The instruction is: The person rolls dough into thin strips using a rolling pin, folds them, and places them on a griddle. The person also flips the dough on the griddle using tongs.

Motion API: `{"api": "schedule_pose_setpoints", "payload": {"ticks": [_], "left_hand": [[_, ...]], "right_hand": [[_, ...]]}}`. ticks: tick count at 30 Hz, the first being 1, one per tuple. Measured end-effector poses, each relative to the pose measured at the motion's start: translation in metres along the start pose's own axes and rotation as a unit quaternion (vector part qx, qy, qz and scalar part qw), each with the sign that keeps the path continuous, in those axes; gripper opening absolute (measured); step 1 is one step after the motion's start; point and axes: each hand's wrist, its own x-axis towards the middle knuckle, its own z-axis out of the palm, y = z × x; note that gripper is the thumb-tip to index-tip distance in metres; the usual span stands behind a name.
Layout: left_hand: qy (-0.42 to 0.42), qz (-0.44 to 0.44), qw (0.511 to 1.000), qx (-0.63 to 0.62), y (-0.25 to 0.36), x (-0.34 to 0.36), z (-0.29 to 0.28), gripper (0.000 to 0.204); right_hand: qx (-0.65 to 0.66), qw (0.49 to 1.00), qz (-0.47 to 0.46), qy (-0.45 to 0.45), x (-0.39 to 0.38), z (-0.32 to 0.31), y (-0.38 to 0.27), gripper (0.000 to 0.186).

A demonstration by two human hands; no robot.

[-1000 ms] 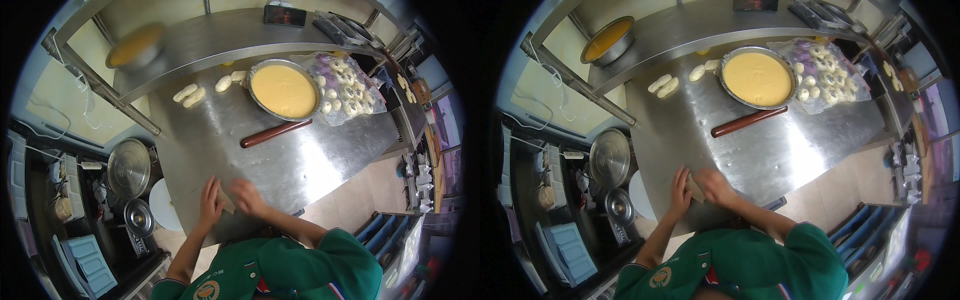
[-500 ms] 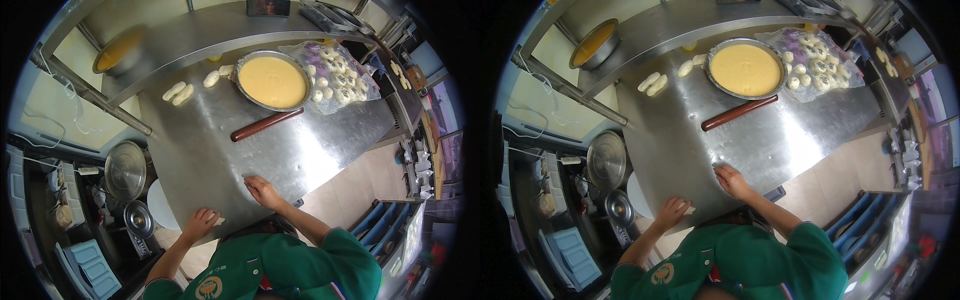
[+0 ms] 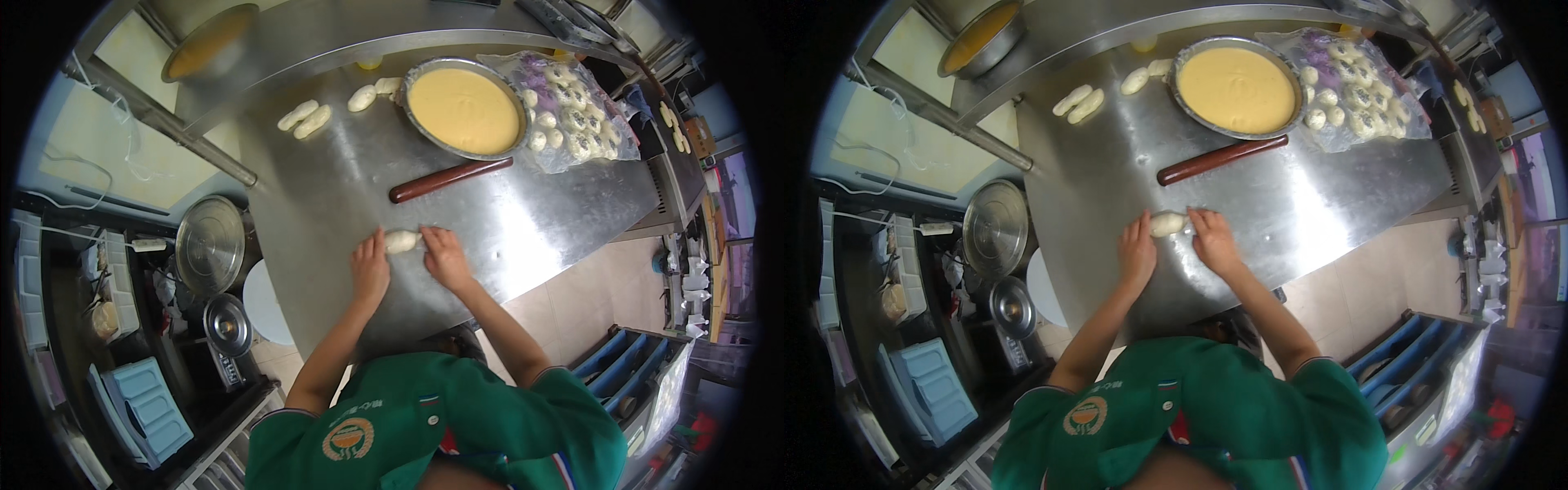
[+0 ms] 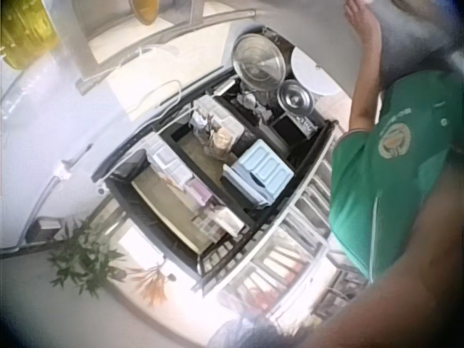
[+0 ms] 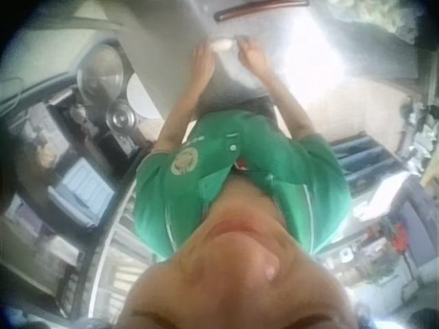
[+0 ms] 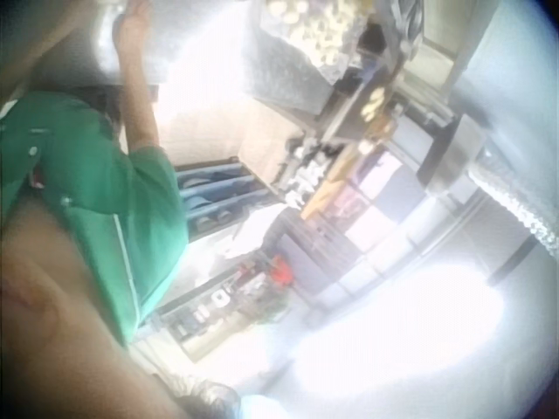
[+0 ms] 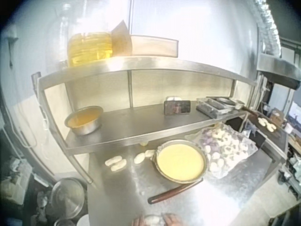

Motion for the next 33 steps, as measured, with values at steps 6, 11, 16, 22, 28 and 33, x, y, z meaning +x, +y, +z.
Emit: {"api": "schedule_pose_setpoints", "payload": {"ticks": [6, 11, 16, 22, 28, 33], "left_hand": [[-0.06, -0.16, 0.976, -0.138, -0.016, 0.014, -0.003, 0.028], [-0.051, -0.462, 0.702, -0.54, 0.0, 0.013, -0.009, 0.021], [0.019, -0.452, 0.671, -0.587, 0.002, 0.013, 0.001, 0.024], [-0.131, -0.358, 0.772, -0.509, -0.014, -0.003, -0.009, 0.028], [-0.079, -0.278, 0.894, -0.342, -0.006, 0.003, -0.001, 0.025], [-0.076, -0.332, 0.892, -0.298, -0.012, 0.005, 0.007, 0.016]], "right_hand": [[0.039, 0.998, 0.051, 0.008, 0.018, 0.022, 0.016, 0.02], [0.333, 0.913, 0.226, -0.062, 0.023, 0.01, 0.017, 0.014], [0.231, 0.955, 0.17, -0.079, 0.035, 0.0, 0.015, 0.018], [0.225, 0.966, 0.115, -0.057, 0.009, -0.002, 0.018, 0.018], [0.111, 0.987, 0.062, -0.094, 0.013, 0.002, 0.017, 0.023], [0.303, 0.914, 0.225, -0.149, 0.016, -0.004, 0.019, 0.019]]}}
